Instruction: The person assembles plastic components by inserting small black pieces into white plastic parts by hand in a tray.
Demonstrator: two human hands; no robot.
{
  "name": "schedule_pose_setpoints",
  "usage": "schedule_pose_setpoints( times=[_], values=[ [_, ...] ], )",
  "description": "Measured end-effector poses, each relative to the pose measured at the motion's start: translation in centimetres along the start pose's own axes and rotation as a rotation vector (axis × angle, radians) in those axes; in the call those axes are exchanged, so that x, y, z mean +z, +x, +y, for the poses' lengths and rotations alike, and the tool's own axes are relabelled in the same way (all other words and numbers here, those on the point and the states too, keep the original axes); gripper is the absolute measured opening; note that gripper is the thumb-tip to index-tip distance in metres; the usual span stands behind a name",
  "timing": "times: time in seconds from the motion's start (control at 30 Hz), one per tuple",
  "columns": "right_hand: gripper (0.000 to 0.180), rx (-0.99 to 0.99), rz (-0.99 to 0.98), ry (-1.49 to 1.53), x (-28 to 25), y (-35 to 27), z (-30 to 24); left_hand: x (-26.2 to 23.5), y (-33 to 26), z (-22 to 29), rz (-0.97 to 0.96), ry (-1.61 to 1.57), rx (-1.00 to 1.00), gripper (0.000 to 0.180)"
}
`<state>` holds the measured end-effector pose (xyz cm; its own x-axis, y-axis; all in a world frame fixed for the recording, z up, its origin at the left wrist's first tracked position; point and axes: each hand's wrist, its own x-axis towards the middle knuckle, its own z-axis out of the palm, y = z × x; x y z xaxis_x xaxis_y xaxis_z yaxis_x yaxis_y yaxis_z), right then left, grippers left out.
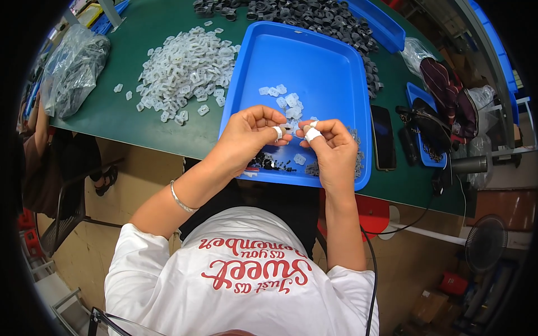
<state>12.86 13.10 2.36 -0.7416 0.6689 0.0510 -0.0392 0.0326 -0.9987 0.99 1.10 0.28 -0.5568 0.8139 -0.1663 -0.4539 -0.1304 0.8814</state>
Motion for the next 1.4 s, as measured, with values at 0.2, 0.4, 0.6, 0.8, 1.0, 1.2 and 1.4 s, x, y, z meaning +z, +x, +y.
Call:
schedule_pose_setpoints(
  times=[0.2,0.4,0.6,0.8,1.0,1.2,1.4],
  values=[
    [0.007,-0.009,-0.121,-0.043,-0.8,0.1,-0.2,-0.1,0.0,0.0,-0.004,-0.014,0.001,0.020],
    [0.015,-0.011,-0.219,-0.072,-1.1,-0.1,-0.2,-0.1,0.0,0.0,-0.013,0.007,0.004,0.022],
    [0.016,-0.011,-0.256,-0.219,-0.7,-0.3,0.0,-0.1,0.1,-0.2,-0.027,0.047,-0.005,0.023],
    [0.023,0.049,-0.212,-0.152,-0.7,0.0,-0.1,0.0,0.0,-0.4,-0.033,0.138,0.039,0.025],
    [0.022,0.050,-0.150,-0.140,-0.2,-0.1,0.1,0.2,-0.3,-0.3,-0.051,0.266,0.079,0.027],
    [0.019,-0.015,-0.085,-0.183,0.2,-0.3,0.7,0.2,-0.3,-0.2,-0.074,0.280,0.065,0.026],
    [0.011,-0.051,-0.098,-0.209,0.4,-0.2,0.4,0.3,-0.2,0.0,-0.042,0.073,-0.006,0.027]
  ],
)
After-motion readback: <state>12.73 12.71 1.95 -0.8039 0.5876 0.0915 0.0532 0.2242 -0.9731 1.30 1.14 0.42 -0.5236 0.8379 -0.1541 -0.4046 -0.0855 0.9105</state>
